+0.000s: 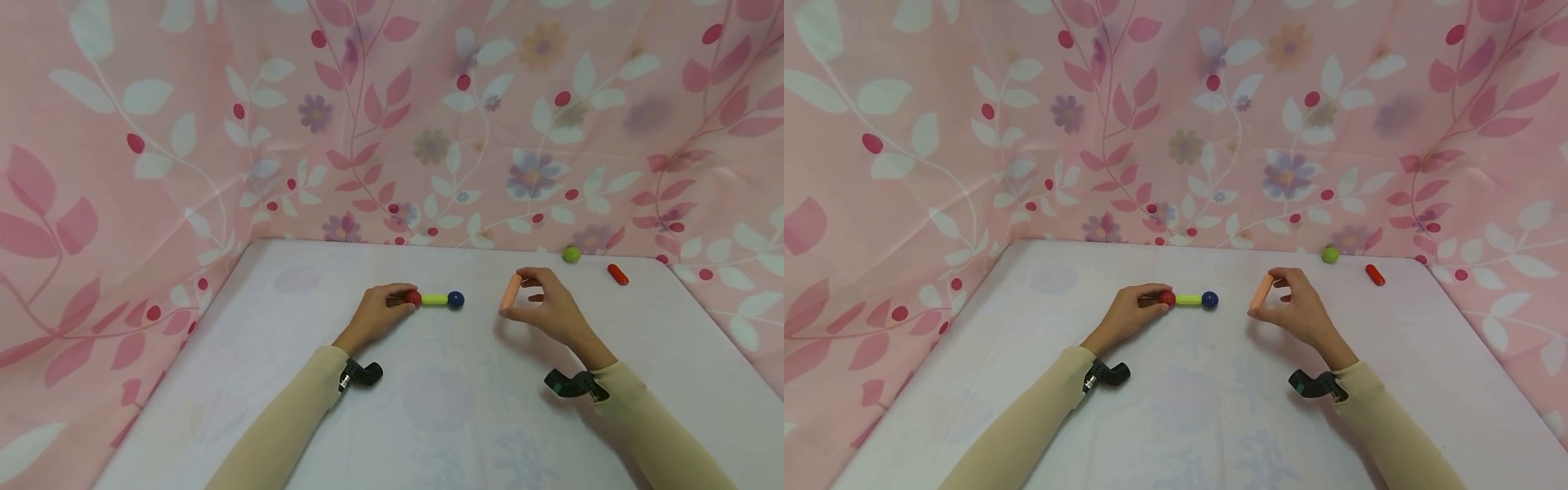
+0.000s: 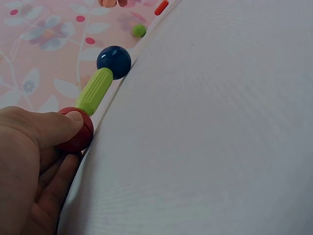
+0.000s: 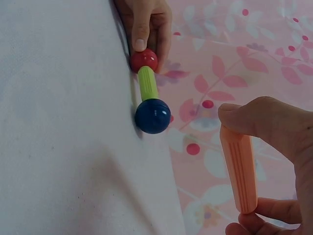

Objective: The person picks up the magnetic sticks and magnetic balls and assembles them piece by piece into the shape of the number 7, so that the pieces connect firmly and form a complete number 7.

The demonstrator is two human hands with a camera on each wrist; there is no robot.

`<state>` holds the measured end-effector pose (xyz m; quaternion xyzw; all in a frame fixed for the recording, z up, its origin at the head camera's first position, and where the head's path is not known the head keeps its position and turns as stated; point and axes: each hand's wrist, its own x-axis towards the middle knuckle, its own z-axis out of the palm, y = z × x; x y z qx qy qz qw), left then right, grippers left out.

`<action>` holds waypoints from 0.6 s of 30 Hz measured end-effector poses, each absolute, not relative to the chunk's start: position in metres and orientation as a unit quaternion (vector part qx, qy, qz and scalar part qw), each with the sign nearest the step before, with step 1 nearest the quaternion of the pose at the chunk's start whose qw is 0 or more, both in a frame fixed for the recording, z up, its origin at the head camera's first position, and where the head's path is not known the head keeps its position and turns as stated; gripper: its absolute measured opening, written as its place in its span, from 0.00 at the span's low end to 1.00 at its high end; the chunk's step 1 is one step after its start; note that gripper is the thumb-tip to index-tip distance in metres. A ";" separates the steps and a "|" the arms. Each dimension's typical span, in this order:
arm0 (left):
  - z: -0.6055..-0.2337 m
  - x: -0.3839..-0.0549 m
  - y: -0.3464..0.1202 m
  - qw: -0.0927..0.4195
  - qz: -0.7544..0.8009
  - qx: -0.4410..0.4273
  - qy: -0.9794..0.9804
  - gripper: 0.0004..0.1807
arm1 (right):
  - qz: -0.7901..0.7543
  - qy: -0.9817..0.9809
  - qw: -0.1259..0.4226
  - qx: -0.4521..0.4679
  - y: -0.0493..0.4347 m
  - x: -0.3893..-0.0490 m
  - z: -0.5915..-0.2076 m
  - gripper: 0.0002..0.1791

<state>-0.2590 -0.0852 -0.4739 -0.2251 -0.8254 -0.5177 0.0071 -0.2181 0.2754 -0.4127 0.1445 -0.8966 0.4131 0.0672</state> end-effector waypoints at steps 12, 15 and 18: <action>-0.474 -0.260 -0.084 0.008 -0.514 -0.227 -0.827 0.22 | 0.422 -0.889 0.061 0.168 0.261 -0.213 -0.416 0.48; -0.474 -0.260 -0.084 0.012 -0.513 -0.227 -0.827 0.22 | 0.419 -0.889 0.061 0.171 0.259 -0.213 -0.418 0.48; -0.475 -0.261 -0.085 0.014 -0.513 -0.225 -0.828 0.22 | 0.420 -0.889 0.059 0.174 0.257 -0.213 -0.419 0.48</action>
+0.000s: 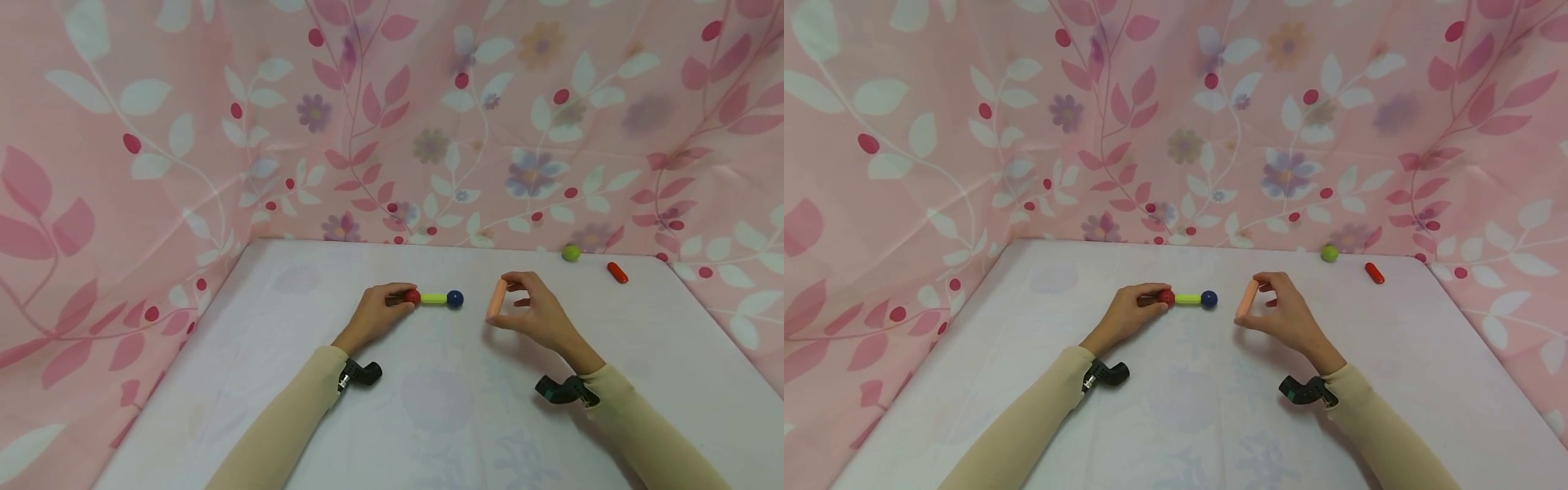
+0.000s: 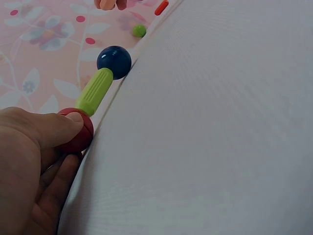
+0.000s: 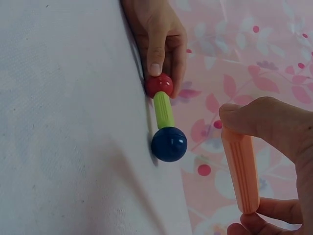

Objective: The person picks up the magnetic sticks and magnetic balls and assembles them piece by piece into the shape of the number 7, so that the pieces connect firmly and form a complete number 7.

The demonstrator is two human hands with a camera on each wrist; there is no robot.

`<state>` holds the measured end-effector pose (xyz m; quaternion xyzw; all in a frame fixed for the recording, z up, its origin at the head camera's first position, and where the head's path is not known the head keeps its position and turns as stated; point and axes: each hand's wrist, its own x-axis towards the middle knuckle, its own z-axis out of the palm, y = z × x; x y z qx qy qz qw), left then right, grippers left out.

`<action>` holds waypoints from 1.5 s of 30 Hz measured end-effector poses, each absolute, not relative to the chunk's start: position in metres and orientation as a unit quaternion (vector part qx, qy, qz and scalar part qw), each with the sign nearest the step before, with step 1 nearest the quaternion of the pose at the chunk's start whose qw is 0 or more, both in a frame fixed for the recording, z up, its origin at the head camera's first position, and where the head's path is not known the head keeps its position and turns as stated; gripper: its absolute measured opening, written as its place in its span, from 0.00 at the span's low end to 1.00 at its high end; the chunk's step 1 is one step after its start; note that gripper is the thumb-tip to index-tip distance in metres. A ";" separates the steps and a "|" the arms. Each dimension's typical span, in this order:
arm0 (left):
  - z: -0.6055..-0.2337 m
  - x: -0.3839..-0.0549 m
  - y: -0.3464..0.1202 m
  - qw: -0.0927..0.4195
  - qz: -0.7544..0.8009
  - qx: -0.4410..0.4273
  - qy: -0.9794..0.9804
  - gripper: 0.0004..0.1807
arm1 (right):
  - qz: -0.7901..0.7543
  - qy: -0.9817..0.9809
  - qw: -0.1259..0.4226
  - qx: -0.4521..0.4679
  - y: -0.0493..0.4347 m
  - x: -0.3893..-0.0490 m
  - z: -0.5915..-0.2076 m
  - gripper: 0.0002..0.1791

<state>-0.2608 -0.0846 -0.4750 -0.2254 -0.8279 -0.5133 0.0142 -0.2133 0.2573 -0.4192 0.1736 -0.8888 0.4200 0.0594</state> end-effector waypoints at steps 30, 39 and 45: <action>-0.474 -0.261 -0.084 0.019 -0.519 -0.231 -0.823 0.22 | 0.449 -0.865 0.040 0.221 0.229 -0.206 -0.429 0.46; -0.476 -0.262 -0.084 0.022 -0.514 -0.235 -0.824 0.22 | 0.445 -0.866 0.033 0.226 0.217 -0.206 -0.435 0.47; -0.475 -0.261 -0.085 0.020 -0.513 -0.236 -0.825 0.22 | 0.439 -0.866 0.029 0.236 0.211 -0.205 -0.440 0.46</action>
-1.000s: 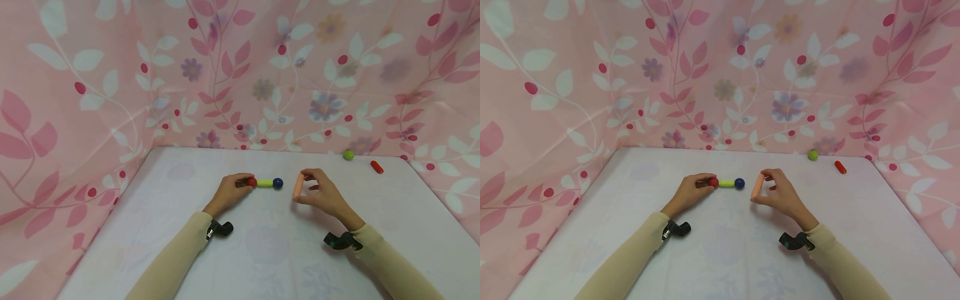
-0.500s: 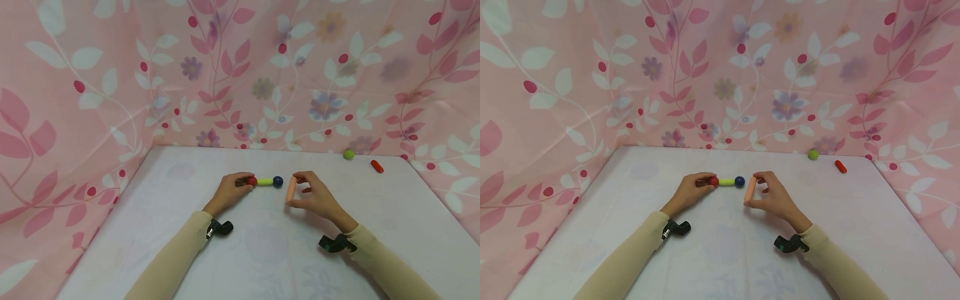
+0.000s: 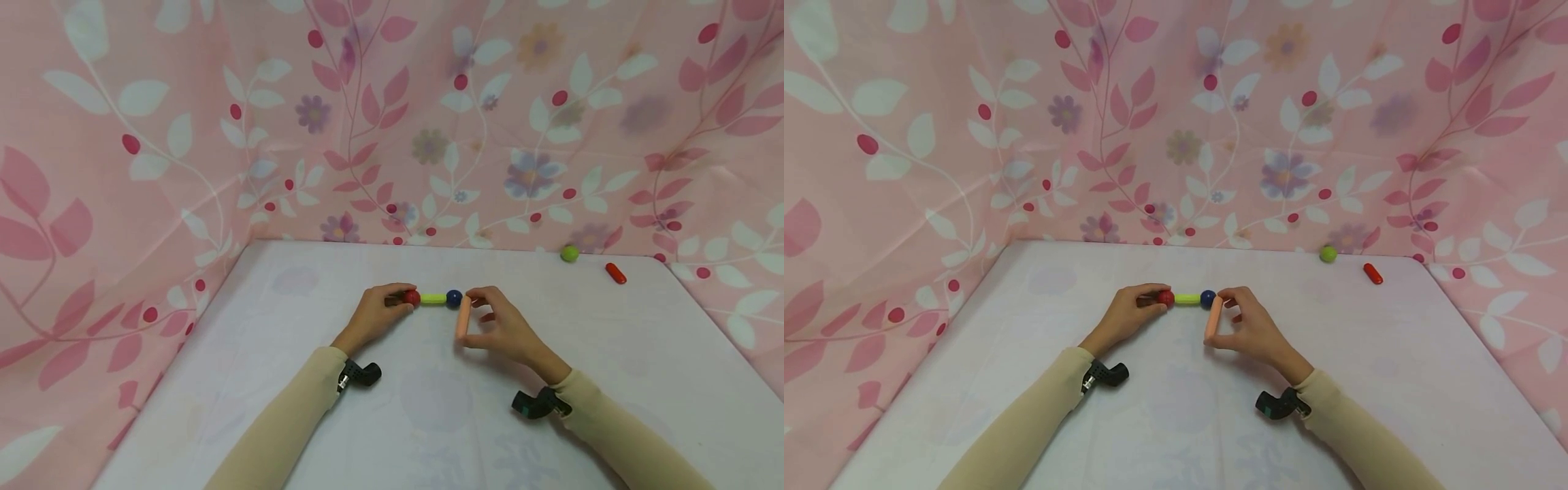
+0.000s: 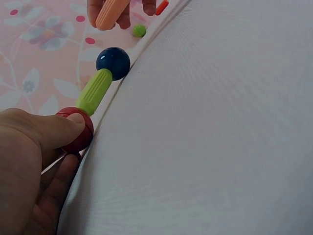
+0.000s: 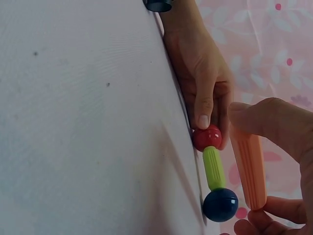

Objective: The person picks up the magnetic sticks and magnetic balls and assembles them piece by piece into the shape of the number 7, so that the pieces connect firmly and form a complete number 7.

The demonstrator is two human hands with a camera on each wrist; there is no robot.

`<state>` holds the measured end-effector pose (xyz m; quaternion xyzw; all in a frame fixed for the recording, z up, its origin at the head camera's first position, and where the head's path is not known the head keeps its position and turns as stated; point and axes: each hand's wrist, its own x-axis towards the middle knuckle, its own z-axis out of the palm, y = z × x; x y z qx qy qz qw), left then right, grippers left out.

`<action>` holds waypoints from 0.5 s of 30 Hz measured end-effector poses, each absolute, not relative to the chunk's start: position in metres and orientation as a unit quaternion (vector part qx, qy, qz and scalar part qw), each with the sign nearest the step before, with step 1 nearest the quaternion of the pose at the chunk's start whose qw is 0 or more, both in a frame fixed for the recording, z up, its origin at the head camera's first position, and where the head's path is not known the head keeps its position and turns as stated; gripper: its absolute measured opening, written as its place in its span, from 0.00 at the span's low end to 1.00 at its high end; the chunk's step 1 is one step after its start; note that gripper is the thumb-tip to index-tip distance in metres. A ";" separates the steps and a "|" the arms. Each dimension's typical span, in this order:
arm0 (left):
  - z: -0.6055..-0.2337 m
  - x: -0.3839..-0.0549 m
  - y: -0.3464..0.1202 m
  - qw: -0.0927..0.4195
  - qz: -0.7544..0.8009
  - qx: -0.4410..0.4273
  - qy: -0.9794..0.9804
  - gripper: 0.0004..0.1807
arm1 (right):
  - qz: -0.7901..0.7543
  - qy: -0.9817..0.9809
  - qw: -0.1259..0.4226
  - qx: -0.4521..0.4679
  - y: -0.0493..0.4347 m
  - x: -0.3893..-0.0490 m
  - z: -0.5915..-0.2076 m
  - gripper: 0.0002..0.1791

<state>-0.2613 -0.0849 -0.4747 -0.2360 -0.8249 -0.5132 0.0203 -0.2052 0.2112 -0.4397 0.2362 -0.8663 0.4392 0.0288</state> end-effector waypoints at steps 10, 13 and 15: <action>-0.475 -0.261 -0.084 0.023 -0.511 -0.234 -0.827 0.22 | 0.420 -0.871 0.033 0.254 0.202 -0.203 -0.446 0.48; -0.475 -0.261 -0.084 0.021 -0.510 -0.232 -0.828 0.22 | 0.416 -0.871 0.037 0.259 0.200 -0.204 -0.448 0.48; -0.475 -0.261 -0.084 0.020 -0.509 -0.232 -0.829 0.22 | 0.417 -0.870 0.039 0.260 0.199 -0.204 -0.449 0.48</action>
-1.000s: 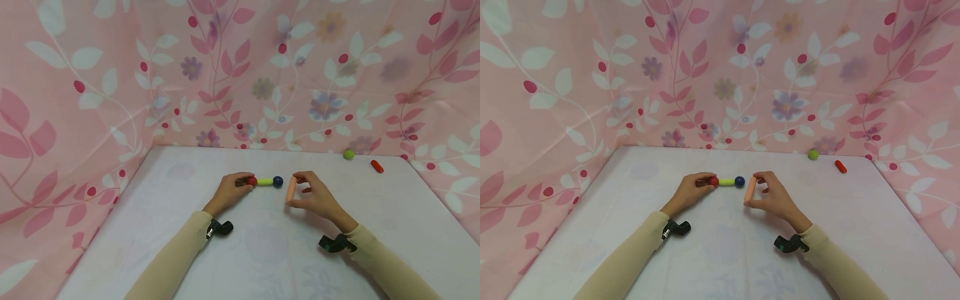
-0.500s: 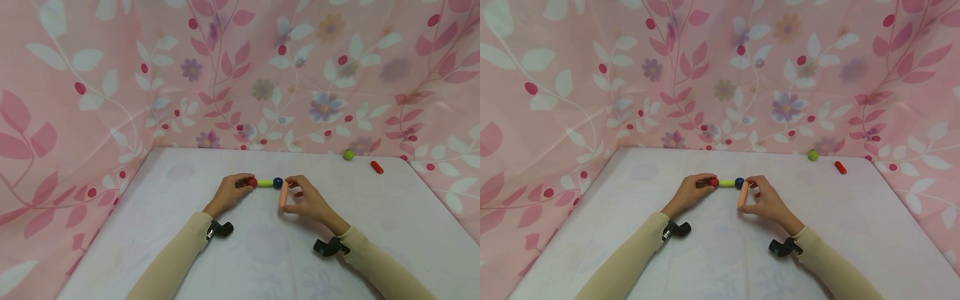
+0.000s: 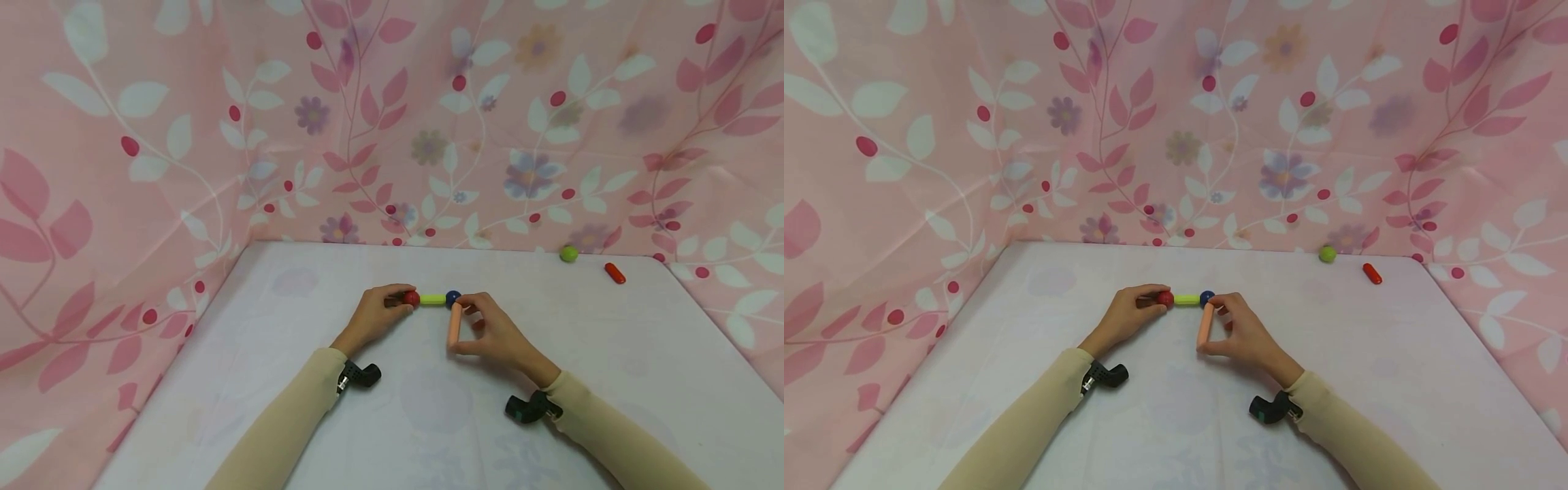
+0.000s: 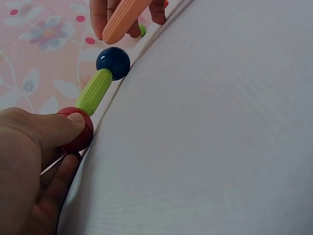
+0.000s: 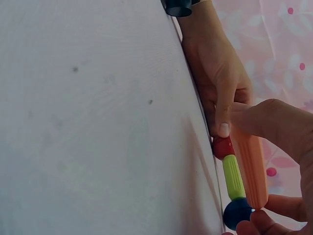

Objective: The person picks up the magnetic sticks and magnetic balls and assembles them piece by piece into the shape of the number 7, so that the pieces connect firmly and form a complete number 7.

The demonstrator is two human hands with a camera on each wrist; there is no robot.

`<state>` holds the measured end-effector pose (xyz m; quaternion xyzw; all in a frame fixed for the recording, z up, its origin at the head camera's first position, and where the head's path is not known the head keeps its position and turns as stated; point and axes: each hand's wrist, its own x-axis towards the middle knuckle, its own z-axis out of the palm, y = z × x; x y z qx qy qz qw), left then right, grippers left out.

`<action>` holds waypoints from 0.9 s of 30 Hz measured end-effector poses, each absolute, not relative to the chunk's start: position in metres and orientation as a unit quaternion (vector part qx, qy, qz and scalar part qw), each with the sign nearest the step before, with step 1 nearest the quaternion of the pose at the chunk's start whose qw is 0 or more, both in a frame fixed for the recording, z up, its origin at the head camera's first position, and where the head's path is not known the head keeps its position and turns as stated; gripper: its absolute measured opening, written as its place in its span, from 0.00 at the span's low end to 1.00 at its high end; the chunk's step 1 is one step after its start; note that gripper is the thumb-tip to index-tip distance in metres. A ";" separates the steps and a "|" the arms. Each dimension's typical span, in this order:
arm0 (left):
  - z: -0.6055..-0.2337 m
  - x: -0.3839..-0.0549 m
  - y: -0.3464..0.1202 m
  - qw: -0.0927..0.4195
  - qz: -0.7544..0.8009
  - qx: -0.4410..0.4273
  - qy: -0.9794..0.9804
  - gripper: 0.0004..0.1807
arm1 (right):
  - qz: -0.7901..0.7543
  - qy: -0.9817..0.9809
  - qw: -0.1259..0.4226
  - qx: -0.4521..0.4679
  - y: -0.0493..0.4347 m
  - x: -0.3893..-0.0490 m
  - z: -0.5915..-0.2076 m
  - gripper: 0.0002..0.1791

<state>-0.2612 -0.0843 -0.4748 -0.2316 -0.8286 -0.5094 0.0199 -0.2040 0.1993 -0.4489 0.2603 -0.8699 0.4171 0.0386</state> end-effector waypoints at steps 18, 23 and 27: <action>-0.473 -0.260 -0.084 0.023 -0.507 -0.231 -0.830 0.22 | 0.410 -0.874 0.045 0.258 0.194 -0.206 -0.453 0.44; -0.473 -0.260 -0.084 0.023 -0.505 -0.231 -0.831 0.22 | 0.404 -0.878 0.046 0.254 0.193 -0.205 -0.454 0.44; -0.474 -0.260 -0.084 0.021 -0.503 -0.229 -0.833 0.22 | 0.400 -0.883 0.038 0.243 0.191 -0.204 -0.453 0.45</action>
